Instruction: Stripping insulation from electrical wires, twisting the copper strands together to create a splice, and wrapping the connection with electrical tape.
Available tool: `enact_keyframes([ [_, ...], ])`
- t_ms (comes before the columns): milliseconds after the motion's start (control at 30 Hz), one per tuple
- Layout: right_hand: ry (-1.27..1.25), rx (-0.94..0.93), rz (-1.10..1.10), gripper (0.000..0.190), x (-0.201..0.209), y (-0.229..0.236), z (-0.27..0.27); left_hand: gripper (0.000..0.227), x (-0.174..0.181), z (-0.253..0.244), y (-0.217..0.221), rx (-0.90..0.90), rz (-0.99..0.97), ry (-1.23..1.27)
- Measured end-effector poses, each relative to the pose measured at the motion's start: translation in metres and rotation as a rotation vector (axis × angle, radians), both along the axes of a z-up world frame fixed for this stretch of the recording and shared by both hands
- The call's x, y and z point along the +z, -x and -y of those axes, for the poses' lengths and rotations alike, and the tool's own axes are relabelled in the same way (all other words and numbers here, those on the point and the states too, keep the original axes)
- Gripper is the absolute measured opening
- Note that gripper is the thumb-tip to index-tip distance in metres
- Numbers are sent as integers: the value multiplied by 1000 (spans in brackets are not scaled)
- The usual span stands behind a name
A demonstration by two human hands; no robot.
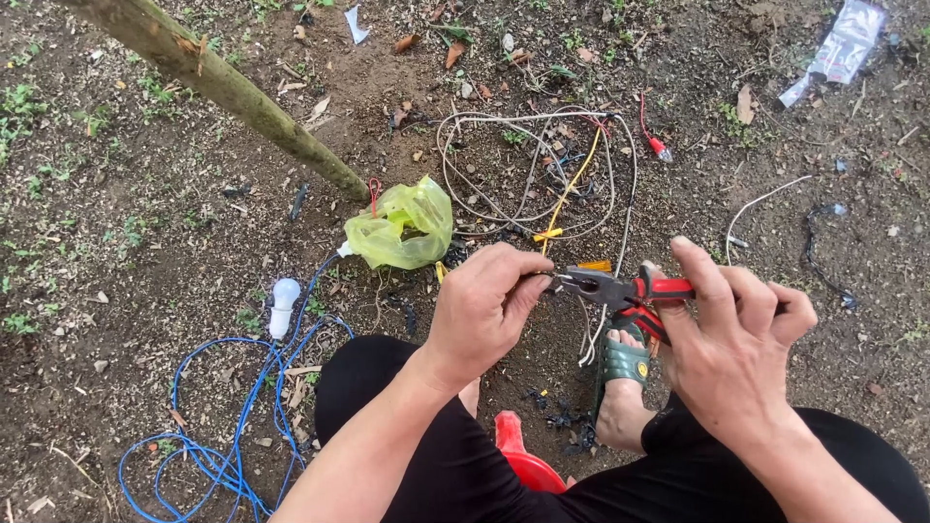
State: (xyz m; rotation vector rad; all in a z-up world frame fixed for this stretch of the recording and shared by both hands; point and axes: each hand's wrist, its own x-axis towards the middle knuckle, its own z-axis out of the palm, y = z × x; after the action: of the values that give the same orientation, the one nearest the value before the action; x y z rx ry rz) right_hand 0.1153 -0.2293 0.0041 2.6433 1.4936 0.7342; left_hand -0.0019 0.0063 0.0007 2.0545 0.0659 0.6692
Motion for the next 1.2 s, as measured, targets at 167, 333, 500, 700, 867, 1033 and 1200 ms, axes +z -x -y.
enact_keyframes([
  [167,13,-6,-35,28,-3,-1,3,9,-2,1,0,-1,8,-24],
  [333,10,32,-51,19,-1,-1,2,9,-3,1,-1,-18,9,-24],
  [500,25,22,-66,19,1,0,0,7,-3,3,-3,-27,4,-64],
  [700,18,19,-49,22,0,-1,0,6,-5,3,-2,-17,-22,-68],
  [867,13,24,-33,22,-2,-1,-1,10,-2,2,-2,-24,7,10],
  [1033,5,15,-46,27,-1,0,0,15,-4,3,1,14,-93,60],
  [1200,33,25,-29,26,1,-1,0,4,3,1,-1,-58,-13,54],
])
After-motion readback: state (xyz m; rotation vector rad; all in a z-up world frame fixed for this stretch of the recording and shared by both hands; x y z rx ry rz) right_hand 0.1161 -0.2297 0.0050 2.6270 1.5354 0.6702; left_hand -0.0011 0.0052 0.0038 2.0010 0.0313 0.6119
